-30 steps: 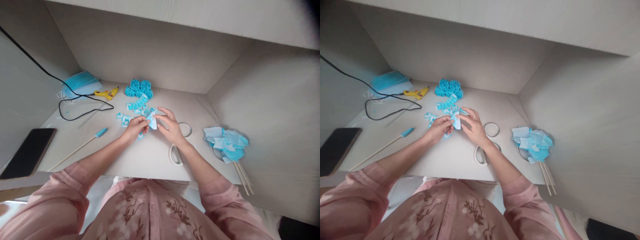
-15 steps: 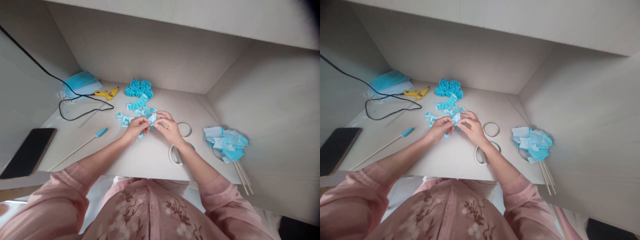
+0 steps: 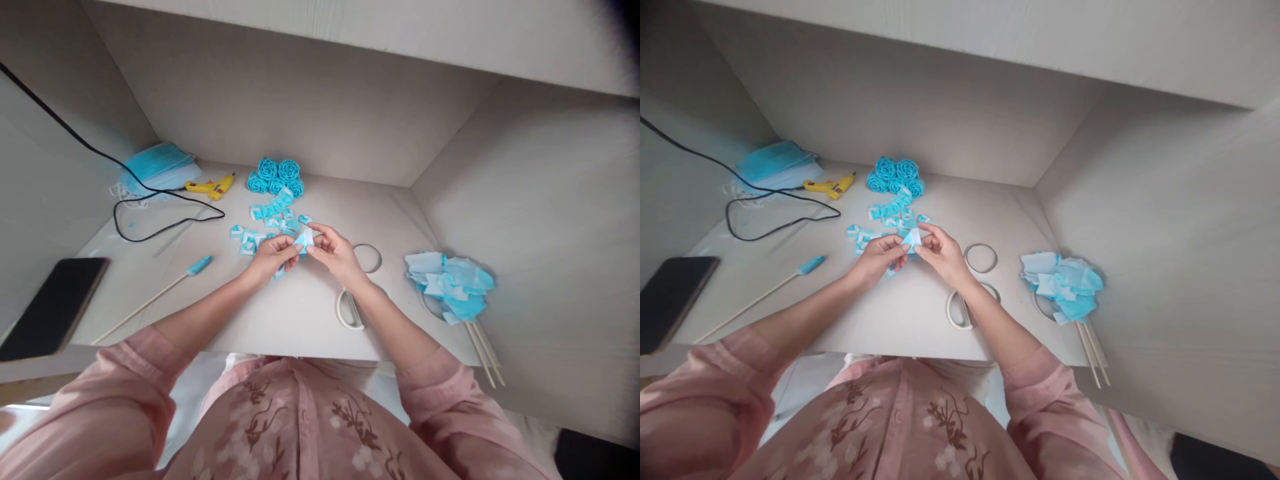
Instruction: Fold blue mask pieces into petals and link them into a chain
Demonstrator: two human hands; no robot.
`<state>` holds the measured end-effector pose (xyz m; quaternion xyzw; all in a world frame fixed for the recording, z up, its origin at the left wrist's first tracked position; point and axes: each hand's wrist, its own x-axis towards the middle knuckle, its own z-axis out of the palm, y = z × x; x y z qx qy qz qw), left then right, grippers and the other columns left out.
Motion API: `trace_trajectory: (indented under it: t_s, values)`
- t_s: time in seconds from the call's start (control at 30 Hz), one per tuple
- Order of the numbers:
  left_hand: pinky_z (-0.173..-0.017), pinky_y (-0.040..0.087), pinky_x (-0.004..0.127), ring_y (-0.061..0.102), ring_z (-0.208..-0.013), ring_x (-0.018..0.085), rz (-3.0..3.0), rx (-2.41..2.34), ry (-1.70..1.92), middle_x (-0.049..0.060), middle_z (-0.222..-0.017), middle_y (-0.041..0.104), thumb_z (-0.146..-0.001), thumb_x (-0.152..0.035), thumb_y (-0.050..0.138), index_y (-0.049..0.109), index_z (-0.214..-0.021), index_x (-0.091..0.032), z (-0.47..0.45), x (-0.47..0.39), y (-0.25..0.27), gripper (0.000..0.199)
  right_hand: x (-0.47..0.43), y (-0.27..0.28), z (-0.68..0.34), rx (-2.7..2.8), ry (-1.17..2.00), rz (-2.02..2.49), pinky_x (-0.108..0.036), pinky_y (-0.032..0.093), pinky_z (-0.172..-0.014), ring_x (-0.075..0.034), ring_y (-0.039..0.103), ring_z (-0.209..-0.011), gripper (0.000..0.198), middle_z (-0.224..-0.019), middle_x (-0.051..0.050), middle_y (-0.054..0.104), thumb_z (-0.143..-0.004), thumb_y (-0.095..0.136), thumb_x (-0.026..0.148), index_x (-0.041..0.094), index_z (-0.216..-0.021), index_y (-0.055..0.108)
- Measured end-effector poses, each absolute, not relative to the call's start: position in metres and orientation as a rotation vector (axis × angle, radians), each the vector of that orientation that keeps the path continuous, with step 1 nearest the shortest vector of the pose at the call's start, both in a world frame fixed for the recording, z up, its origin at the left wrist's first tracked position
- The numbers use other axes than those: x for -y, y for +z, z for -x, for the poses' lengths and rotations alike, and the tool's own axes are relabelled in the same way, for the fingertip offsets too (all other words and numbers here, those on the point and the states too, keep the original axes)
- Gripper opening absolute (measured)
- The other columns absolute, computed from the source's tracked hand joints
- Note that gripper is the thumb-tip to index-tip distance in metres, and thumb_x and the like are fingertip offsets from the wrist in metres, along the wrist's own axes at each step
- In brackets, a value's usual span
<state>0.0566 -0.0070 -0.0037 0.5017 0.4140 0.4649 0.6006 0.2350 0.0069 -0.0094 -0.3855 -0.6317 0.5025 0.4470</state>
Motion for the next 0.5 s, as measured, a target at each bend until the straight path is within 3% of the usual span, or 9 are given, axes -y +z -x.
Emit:
trace_trajectory:
  t_s: [0.2,0.5]
  values:
    - [-0.043,0.035,0.02,0.048,-0.041,0.006,-1.233,-0.974,1.047,-0.002,-0.055,0.06,-0.067,-0.051,0.077,0.057,-0.068,-0.015,-0.0569,0.0081,-0.0024,0.041,-0.0021,-0.0019,-0.2345,1.567,1.233,1.006,-0.026,0.044,-0.071,-0.012,0.052,-0.07,0.029,-0.073,0.002,0.059,-0.076,0.071,0.042,0.018,-0.091,0.071]
    - [-0.042,0.036,0.019,0.047,-0.042,0.006,-1.294,-1.002,1.069,-0.002,-0.055,0.059,-0.07,-0.048,0.075,0.057,-0.068,-0.016,-0.0565,0.0074,-0.0046,0.037,0.0004,0.0007,-0.2314,1.585,1.273,0.964,-0.027,0.046,-0.074,-0.013,0.056,-0.073,0.028,-0.079,0.0,0.064,-0.077,0.069,0.042,0.019,-0.093,0.071]
